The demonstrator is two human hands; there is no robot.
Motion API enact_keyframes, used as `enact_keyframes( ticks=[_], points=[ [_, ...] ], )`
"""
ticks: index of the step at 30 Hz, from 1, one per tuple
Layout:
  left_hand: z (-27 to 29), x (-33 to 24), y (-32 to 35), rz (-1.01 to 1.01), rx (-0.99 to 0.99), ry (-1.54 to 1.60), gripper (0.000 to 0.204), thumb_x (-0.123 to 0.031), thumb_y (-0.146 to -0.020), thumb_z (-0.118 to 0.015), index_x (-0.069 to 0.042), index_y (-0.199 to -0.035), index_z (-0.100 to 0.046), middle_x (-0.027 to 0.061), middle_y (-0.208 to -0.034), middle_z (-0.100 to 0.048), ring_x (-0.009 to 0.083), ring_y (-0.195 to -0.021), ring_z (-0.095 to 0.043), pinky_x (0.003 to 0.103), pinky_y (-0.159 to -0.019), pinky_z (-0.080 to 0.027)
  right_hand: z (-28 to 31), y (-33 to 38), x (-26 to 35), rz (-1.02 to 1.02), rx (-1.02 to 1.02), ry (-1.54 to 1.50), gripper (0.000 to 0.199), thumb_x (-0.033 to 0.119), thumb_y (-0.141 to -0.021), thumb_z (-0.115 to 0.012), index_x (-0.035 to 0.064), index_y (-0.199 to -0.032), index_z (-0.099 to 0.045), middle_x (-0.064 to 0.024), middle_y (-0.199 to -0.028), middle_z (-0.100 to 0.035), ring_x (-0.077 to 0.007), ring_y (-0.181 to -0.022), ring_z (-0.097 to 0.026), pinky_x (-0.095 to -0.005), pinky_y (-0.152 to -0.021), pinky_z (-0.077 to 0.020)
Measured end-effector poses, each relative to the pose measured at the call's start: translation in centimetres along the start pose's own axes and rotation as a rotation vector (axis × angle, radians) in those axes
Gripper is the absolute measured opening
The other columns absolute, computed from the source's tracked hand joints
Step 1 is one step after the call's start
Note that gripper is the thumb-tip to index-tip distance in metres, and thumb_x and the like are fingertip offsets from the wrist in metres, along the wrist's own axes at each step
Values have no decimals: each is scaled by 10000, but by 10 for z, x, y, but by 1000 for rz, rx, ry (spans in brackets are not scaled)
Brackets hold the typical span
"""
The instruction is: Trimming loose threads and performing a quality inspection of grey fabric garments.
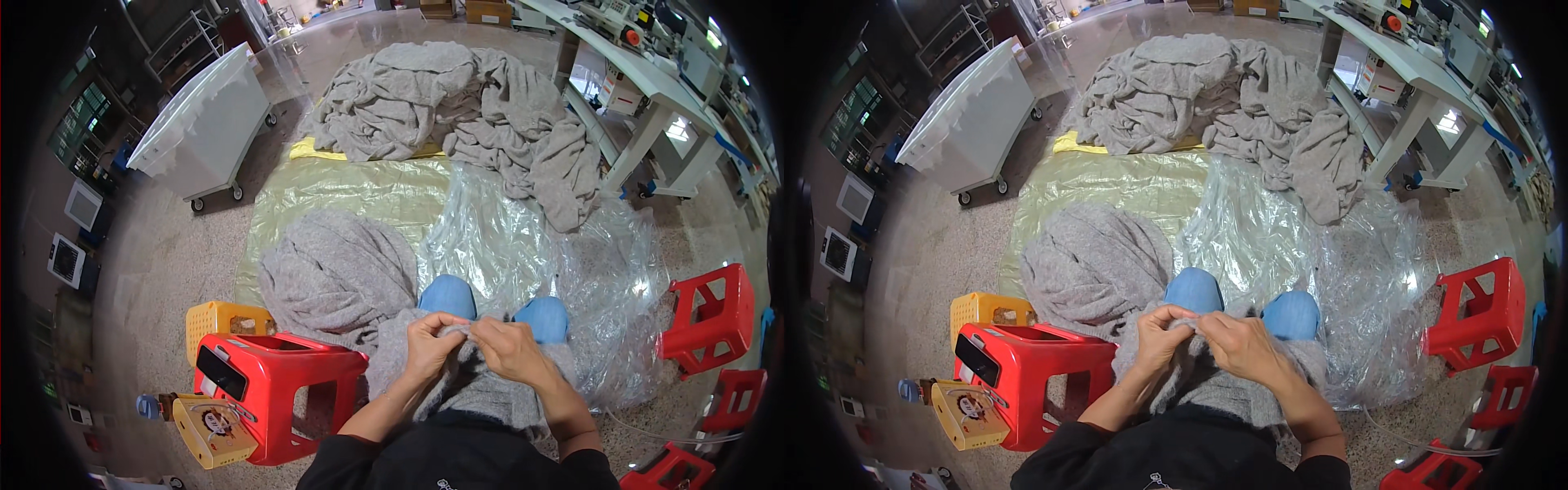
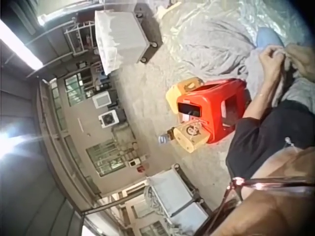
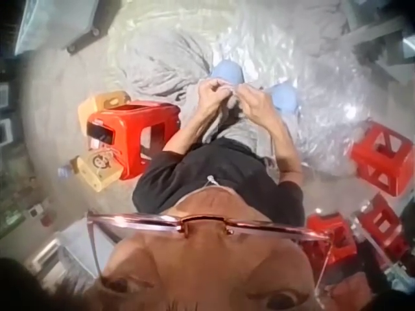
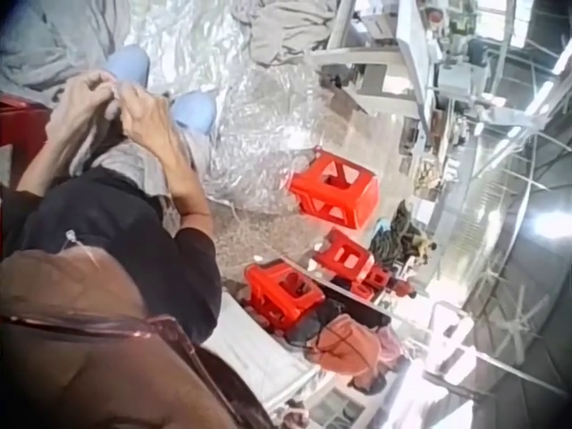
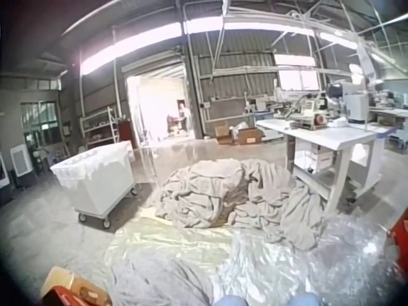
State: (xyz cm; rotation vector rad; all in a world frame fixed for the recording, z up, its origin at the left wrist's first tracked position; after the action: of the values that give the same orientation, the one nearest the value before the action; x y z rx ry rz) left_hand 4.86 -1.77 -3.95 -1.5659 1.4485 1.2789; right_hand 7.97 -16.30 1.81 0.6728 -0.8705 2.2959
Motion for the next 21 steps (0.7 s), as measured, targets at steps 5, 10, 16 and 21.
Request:
enact_keyframes(
  ticks=[5,10,16,21],
  points=[
    [0,18,4,-126,-104,30,140,71,-730,-609,41,-859,-654,70,-849,-663,88,-772,-593,217,-721,-475,-9,7,6,18,-25,0,83,29,-795,-587,33,-822,-509,-123,-735,-562,-330,-601,-582,-393,-482,-444],
    [2,6,1,-38,-34,-65,153,52,-726,-575,41,-863,-642,62,-839,-660,72,-743,-583,203,-674,-466,-9,17,4,-27,-52,-104,123,64,-793,-628,56,-899,-566,-103,-786,-581,-308,-604,-588,-371,-508,-467],
    [27,-21,-5,412,217,276,70,-5,-731,-691,-10,-779,-640,47,-726,-650,97,-615,-596,219,-594,-483,38,50,-43,-285,69,-79,200,9,-711,-624,43,-906,-598,-122,-885,-573,-297,-847,-600,-356,-703,-481],
    [38,-33,-13,318,179,468,170,-114,-846,-600,28,-935,-623,112,-863,-670,176,-716,-646,295,-676,-536,47,62,-72,-494,-251,-264,307,-82,-684,-520,17,-952,-633,-122,-895,-629,-253,-863,-615,-293,-776,-462]
  ],
)
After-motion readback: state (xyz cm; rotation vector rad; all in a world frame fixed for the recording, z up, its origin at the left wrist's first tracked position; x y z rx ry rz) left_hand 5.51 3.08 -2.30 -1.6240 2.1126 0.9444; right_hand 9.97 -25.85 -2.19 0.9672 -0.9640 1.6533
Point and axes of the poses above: each hand's wrist, its own y-axis away from the middle knuckle, its own z-axis out of the back of the hand, x = y × z, the point moved 3 cm from there along -y, towards the middle knuckle
